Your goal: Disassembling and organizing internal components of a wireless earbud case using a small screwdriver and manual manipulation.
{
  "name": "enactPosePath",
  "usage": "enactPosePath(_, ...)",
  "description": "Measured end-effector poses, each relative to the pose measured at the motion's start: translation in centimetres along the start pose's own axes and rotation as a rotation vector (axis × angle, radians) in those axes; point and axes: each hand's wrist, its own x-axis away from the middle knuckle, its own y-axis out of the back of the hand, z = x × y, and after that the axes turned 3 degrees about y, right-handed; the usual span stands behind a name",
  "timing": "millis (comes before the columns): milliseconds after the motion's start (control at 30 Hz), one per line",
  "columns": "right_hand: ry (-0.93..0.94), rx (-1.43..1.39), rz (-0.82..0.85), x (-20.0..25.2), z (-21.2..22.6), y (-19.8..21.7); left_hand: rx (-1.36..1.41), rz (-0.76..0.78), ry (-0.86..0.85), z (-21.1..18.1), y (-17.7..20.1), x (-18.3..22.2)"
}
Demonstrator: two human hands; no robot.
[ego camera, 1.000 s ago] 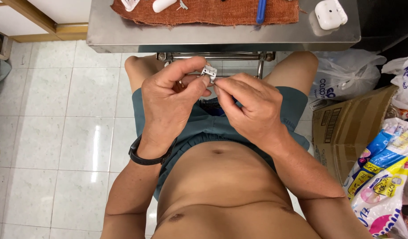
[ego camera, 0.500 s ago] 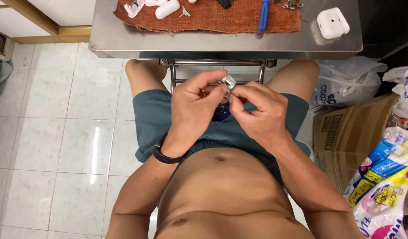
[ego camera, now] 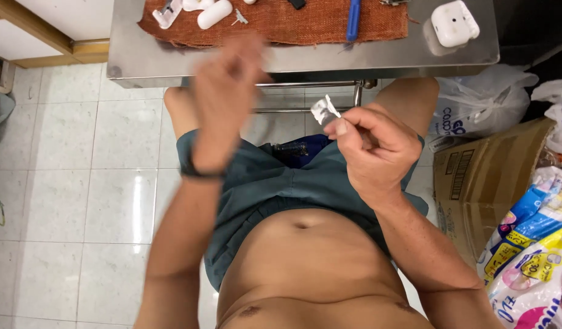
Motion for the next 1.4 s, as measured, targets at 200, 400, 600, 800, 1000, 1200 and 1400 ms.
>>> enactPosePath(200,-0.072,-0.046,-0.027,-1.2,0.4,0.7,-0.329,0.095,-0.509,8.7,-0.8,-9.9)
enactPosePath(400,-0.128,-0.110,-0.019,-1.2,-0.2,1.0,-0.604,0.448,-0.481,8.5,-1.3,-13.6)
enactPosePath(600,-0.249,-0.209,-0.119,-0.5,-1.0,0.9,-0.737,0.381,-0.628,8.1,-0.8,-13.3)
enactPosePath(800,-0.093,-0.086,-0.096,-0.9,-1.0,1.1,-1.011,0.051,-0.841,9.5,-2.5,-10.8)
enactPosePath(1000,0.058,0.016,-0.081,-1.1,-1.1,0.9,-0.965,0.234,-0.717,10.3,-3.1,-12.2)
enactPosePath(1200,0.077,0.059,-0.070,-1.2,-0.7,0.5,-0.415,0.240,-0.581,8.8,-0.9,-10.8)
enactPosePath(1400,-0.443,-0.245,-0.134,-1.0,-0.6,-0.8,1.197,0.138,0.519,4.6,0.5,-5.0)
